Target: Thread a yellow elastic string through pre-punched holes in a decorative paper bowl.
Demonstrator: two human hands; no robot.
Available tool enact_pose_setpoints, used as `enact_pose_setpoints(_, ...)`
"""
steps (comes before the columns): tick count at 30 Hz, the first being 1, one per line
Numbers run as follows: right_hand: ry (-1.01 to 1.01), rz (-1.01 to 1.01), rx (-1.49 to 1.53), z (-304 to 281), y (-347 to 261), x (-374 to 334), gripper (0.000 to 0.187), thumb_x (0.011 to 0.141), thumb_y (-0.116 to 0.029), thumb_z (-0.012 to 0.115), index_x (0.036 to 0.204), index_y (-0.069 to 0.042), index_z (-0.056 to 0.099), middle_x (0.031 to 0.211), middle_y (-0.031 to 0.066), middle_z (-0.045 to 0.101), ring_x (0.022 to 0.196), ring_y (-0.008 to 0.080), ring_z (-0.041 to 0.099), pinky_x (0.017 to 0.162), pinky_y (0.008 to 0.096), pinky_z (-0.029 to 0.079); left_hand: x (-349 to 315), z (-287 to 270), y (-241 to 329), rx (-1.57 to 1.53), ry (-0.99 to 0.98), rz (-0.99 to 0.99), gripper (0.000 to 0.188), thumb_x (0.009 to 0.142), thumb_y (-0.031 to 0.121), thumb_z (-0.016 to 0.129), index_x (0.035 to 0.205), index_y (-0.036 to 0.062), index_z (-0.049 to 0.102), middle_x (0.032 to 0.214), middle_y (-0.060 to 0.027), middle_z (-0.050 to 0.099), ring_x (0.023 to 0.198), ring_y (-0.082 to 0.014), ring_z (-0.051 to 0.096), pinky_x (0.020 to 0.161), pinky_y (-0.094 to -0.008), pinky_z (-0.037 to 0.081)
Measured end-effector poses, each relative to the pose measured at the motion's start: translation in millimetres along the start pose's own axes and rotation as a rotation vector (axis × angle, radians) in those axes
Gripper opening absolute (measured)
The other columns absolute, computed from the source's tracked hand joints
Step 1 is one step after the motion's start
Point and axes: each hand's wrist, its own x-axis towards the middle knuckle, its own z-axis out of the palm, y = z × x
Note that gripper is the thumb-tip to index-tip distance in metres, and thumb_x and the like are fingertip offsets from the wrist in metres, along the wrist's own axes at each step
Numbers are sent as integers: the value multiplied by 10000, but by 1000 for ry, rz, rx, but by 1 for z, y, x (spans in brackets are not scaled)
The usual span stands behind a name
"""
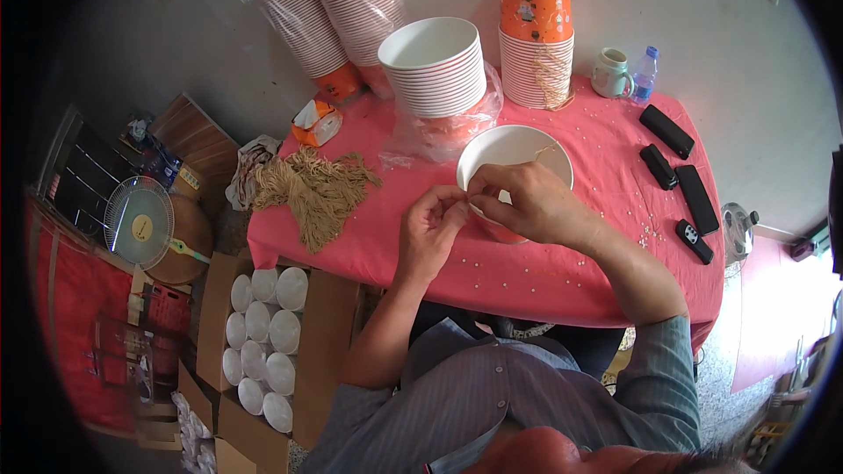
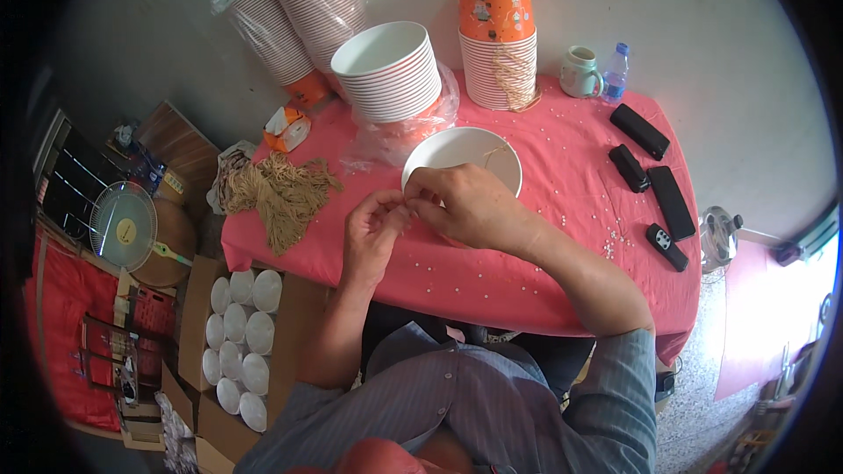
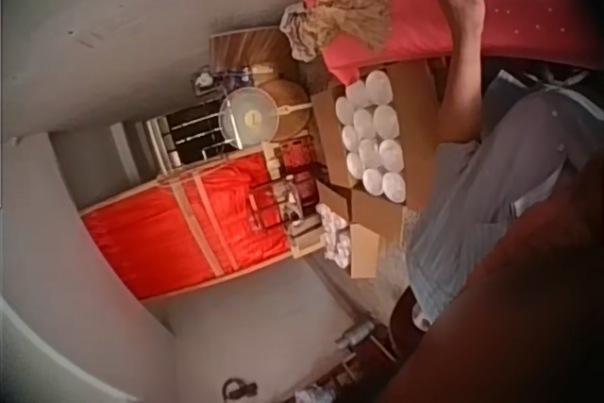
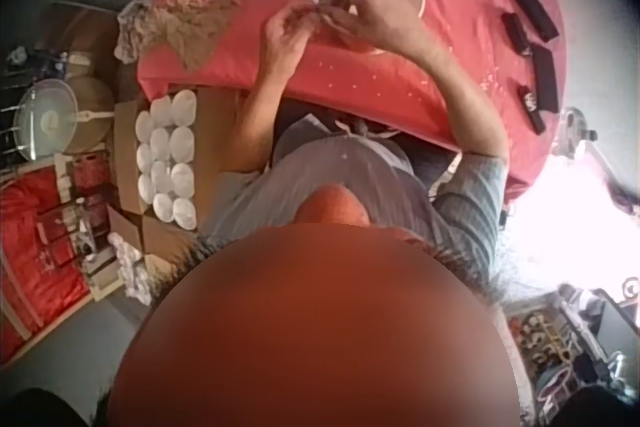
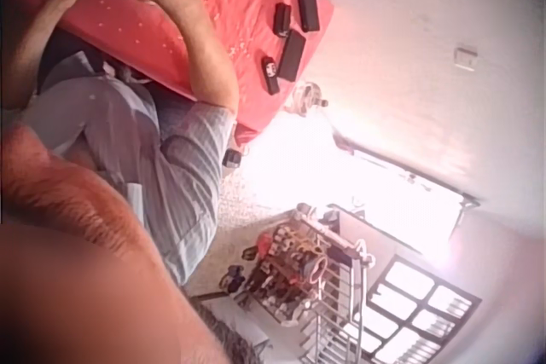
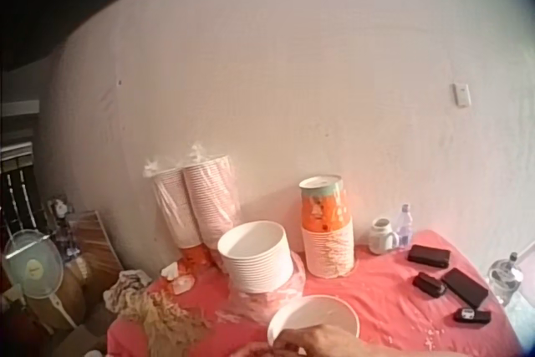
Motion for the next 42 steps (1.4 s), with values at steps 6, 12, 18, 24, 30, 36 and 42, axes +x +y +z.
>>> enact_pose_setpoints(6, -16, -4, -62, 2, -2, -2, 131, 982, -131, 726, 1069, -35, 710, 895, 165, 784, 845, 377, 777, 756, 478, 599, -3, 1, -6, -42, -6, 1, 137, 1077, -51, 607, 1195, -16, 666, 1035, -18, 711, 955, -64, 658, 858, -230, 537)
enact_pose_setpoints(12, 14, -57, -124, 5, -3, -3, 137, 987, -111, 732, 1090, -32, 688, 918, 155, 787, 870, 370, 776, 766, 466, 595, -1, -1, -10, -43, -4, 0, 134, 1083, -41, 606, 1199, -15, 666, 1026, -19, 711, 933, -70, 664, 842, -236, 538)
enact_pose_setpoints(18, 5, -86, -88, 7, -5, -2, 167, 1005, -162, 692, 1096, -26, 663, 921, 218, 755, 887, 440, 747, 774, 543, 581, 0, -6, -9, -5, -16, -2, 119, 1071, -28, 629, 1176, -3, 679, 1041, -22, 719, 930, -74, 667, 826, -236, 537)
enact_pose_setpoints(24, -71, -64, 21, -17, -7, -1, 150, 997, -89, 717, 1135, -35, 693, 917, 165, 768, 853, 359, 758, 782, 466, 584, 6, -1, 20, 603, -17, 360, 189, 958, -20, 723, 1141, 13, 688, 1188, -144, 742, 1040, -293, 749, 887, -360, 598)
enact_pose_setpoints(30, -86, 155, 100, -69, -17, -5, 178, 995, -63, 767, 1166, -25, 740, 780, 60, 731, 757, 118, 710, 729, 325, 566, 11, 0, 26, 668, -152, 449, 175, 963, -6, 738, 1128, 10, 684, 1228, -161, 754, 1139, -394, 741, 952, -448, 607)
enact_pose_setpoints(36, -62, 332, -305, -111, 3, -13, 123, 993, -149, 771, 1031, -33, 773, 782, 80, 739, 696, 152, 713, 659, 333, 541, 17, -3, 23, 693, -173, 522, 108, 1004, 7, 728, 1095, 13, 670, 1112, -121, 763, 1067, -342, 736, 904, -424, 595)
enact_pose_setpoints(42, 23, 376, -506, -100, 63, -7, 169, 1005, -146, 696, 1060, -2, 766, 889, 142, 776, 848, 307, 765, 798, 436, 584, 21, -1, 22, 672, -204, 560, 116, 1003, 10, 731, 1093, 8, 659, 1107, -125, 755, 1051, -343, 728, 911, -436, 590)
